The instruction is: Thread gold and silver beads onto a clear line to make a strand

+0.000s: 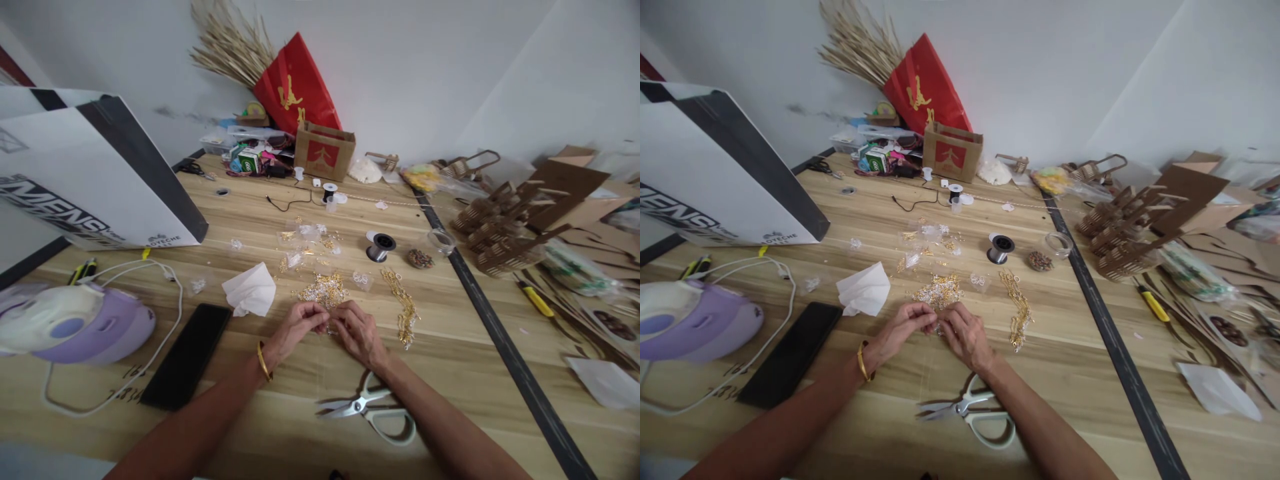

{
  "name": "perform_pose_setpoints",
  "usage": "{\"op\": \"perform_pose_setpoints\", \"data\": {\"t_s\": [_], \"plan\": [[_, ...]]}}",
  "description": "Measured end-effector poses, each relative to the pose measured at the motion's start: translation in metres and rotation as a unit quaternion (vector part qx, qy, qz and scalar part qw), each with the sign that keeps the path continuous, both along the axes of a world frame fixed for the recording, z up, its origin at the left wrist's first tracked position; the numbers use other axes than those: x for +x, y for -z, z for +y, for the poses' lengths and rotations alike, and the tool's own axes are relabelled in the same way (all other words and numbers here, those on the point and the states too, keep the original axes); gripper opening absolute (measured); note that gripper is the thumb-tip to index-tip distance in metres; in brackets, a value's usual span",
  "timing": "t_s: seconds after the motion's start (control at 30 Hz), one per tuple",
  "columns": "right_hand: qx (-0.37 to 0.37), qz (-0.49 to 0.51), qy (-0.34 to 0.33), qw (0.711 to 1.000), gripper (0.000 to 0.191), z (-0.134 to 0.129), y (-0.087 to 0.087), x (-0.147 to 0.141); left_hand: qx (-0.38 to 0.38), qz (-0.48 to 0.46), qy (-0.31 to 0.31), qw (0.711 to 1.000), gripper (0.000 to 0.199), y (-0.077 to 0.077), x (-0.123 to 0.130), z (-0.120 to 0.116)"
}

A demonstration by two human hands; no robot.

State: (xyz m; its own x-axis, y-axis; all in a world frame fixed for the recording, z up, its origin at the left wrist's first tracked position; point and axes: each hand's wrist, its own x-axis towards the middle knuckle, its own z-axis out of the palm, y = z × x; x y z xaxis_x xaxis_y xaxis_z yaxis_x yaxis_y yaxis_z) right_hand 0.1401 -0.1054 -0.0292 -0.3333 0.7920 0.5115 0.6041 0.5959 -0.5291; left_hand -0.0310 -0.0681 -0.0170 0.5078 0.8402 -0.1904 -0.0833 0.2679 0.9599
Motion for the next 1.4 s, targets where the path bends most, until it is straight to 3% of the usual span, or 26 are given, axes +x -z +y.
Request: {"op": "perform_pose_setpoints", "data": {"t_s": [0.33, 0.93, 1.2, 1.4], "plan": [[0.000, -0.054, -0.012, 0.998, 0.015, -0.003, 0.003, 0.000, -0.016, -0.020, -0.030, 0.999, 0.023, 0.006, 0.001, 0.002], [-0.016, -0.042, -0.018, 0.999, 0.010, -0.002, 0.007, 0.000, 0.028, 0.013, -0.053, 0.998, 0.013, 0.008, -0.001, 0.006], [-0.080, 0.076, -0.015, 0.994, 0.009, -0.001, 0.001, -0.002, 0.104, 0.051, -0.051, 0.992, 0.010, 0.012, -0.002, 0.007], [-0.164, 0.175, 0.029, 0.970, 0.013, 0.003, 0.002, -0.003, 0.126, 0.070, -0.058, 0.988, 0.009, 0.005, 0.000, 0.004]]}}
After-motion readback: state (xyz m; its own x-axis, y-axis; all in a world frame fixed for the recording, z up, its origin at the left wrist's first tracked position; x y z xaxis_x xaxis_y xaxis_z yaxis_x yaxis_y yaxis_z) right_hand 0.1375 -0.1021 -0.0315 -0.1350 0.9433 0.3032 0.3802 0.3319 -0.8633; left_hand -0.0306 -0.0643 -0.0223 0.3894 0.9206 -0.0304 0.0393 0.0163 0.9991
